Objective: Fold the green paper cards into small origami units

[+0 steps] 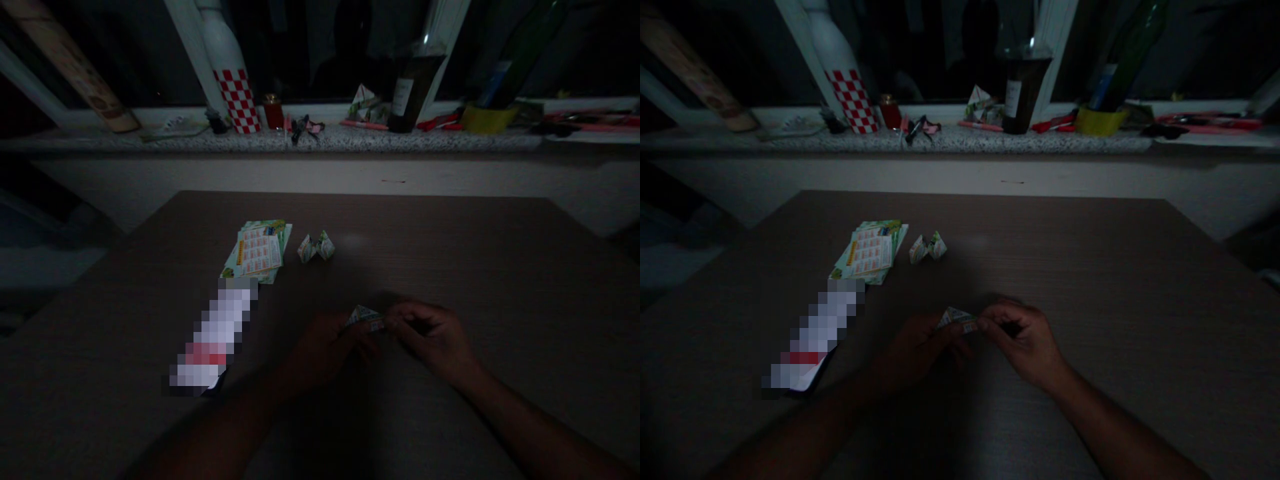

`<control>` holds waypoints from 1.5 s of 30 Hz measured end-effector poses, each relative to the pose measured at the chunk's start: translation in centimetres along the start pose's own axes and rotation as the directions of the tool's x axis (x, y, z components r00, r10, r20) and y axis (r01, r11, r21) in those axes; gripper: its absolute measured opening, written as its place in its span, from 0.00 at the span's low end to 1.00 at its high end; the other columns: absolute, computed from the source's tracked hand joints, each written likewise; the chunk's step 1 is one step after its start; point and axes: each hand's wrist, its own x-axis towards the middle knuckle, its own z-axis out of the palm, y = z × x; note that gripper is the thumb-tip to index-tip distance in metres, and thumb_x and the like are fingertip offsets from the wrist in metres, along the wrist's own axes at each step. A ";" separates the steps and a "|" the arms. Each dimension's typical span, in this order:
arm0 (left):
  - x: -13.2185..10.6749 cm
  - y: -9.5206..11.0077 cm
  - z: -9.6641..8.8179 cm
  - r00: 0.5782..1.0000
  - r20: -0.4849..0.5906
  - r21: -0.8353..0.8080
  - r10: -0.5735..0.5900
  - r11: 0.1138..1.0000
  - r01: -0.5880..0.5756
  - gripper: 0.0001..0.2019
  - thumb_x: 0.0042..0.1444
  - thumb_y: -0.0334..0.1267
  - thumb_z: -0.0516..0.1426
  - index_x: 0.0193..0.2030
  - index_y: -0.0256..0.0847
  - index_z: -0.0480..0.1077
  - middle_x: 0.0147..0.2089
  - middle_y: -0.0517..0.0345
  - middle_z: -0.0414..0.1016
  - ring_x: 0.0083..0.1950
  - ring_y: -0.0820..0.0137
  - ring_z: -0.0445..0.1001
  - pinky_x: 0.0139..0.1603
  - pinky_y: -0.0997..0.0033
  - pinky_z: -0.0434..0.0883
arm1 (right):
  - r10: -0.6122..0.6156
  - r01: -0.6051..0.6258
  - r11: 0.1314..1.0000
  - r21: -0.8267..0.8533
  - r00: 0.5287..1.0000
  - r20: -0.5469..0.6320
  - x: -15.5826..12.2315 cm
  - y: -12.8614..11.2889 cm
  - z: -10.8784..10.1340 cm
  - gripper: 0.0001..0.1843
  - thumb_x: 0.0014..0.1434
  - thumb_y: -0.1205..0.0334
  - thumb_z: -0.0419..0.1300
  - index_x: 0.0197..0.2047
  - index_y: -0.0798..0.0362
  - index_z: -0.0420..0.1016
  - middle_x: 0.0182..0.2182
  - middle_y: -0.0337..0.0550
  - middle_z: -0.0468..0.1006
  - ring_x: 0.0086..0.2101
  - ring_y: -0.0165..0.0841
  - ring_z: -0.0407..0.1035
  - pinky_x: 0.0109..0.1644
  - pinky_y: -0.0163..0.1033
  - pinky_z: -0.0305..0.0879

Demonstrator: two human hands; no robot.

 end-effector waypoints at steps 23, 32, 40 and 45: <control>0.0 -0.1 -0.4 0.994 0.110 -0.213 -0.013 0.976 0.037 0.20 0.61 0.48 0.52 0.29 0.32 0.73 0.28 0.52 0.77 0.27 0.71 0.75 0.30 0.74 0.70 | -0.032 0.045 0.997 -0.055 0.974 0.226 -0.6 -0.2 0.1 0.24 0.65 0.53 0.47 0.19 0.52 0.60 0.15 0.32 0.54 0.16 0.24 0.50 0.19 0.32 0.46; -0.2 0.4 -1.1 0.974 0.221 -0.067 -0.043 0.996 0.059 0.23 0.62 0.50 0.49 0.27 0.34 0.73 0.25 0.55 0.76 0.27 0.73 0.73 0.32 0.77 0.67 | -0.089 0.052 0.992 0.114 0.933 0.347 -0.9 1.1 -0.2 0.24 0.66 0.52 0.47 0.20 0.53 0.61 0.16 0.35 0.60 0.19 0.25 0.55 0.22 0.32 0.51; -0.2 -0.1 -1.3 0.947 0.315 -0.101 -0.067 0.989 0.104 0.24 0.60 0.53 0.50 0.25 0.35 0.72 0.22 0.57 0.74 0.24 0.73 0.70 0.29 0.77 0.64 | -0.105 0.051 0.988 0.147 0.916 0.387 -1.2 0.9 0.0 0.25 0.64 0.50 0.48 0.18 0.52 0.55 0.15 0.32 0.54 0.17 0.24 0.48 0.19 0.31 0.45; 0.0 0.3 -0.9 0.970 0.228 -0.235 -0.081 0.963 0.135 0.23 0.57 0.54 0.53 0.25 0.35 0.71 0.21 0.57 0.73 0.23 0.72 0.70 0.28 0.76 0.65 | 0.005 -0.036 0.993 0.109 0.961 0.276 -1.4 0.4 0.4 0.23 0.65 0.52 0.47 0.20 0.53 0.58 0.16 0.32 0.54 0.17 0.24 0.48 0.19 0.31 0.44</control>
